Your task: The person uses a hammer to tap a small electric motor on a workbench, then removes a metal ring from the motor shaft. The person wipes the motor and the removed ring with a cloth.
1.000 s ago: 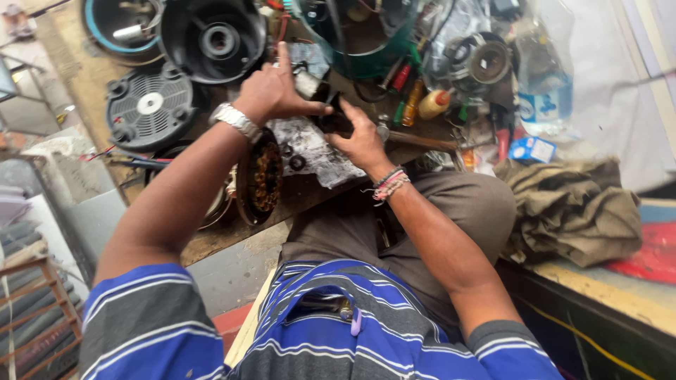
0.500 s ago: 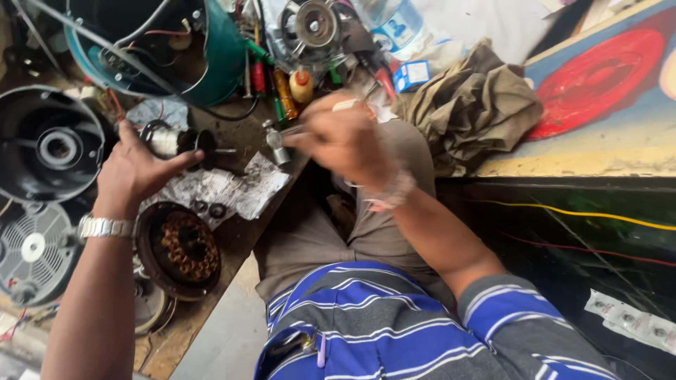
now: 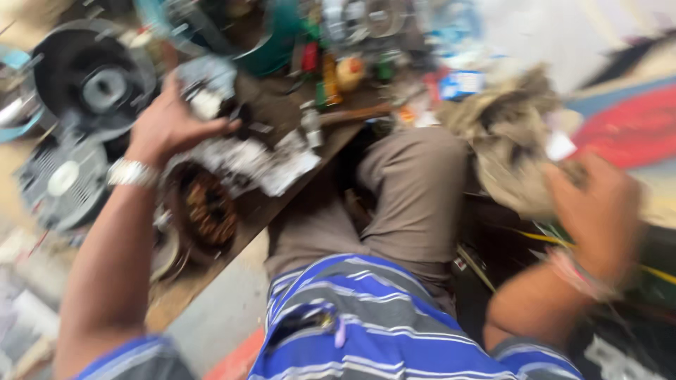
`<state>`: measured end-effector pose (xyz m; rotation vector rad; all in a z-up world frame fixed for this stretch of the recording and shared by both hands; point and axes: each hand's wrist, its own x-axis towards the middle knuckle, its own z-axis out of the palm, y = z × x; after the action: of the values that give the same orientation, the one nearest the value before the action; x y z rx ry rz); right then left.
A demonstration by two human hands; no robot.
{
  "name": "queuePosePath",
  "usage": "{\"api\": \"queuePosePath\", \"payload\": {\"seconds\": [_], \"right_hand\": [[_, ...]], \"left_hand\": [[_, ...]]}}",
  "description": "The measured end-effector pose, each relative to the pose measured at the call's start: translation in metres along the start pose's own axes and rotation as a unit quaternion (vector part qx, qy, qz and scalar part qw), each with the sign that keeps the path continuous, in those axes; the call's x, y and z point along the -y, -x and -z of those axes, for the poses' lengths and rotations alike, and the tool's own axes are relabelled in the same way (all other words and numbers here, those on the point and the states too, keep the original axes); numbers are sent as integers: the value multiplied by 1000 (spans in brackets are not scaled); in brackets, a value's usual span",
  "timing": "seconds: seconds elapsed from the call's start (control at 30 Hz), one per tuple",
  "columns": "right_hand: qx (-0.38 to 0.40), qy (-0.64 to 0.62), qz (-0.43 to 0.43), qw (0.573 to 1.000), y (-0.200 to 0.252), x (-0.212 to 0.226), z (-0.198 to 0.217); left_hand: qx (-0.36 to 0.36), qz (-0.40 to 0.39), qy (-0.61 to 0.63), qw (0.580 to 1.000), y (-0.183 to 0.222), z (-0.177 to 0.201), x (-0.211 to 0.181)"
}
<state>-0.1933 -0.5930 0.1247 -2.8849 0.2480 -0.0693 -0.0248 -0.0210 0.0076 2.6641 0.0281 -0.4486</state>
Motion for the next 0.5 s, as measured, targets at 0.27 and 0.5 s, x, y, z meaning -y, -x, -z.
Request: {"api": "queuePosePath", "payload": {"seconds": [0.27,0.5], "right_hand": [[-35,-88,145,985,3,88,-72],[-86,38,343,935,1,108,-111]], "left_hand": [[10,4,1,1000,-18,-18,31],[-18,-28,-8,999,-23,-20,36]]}}
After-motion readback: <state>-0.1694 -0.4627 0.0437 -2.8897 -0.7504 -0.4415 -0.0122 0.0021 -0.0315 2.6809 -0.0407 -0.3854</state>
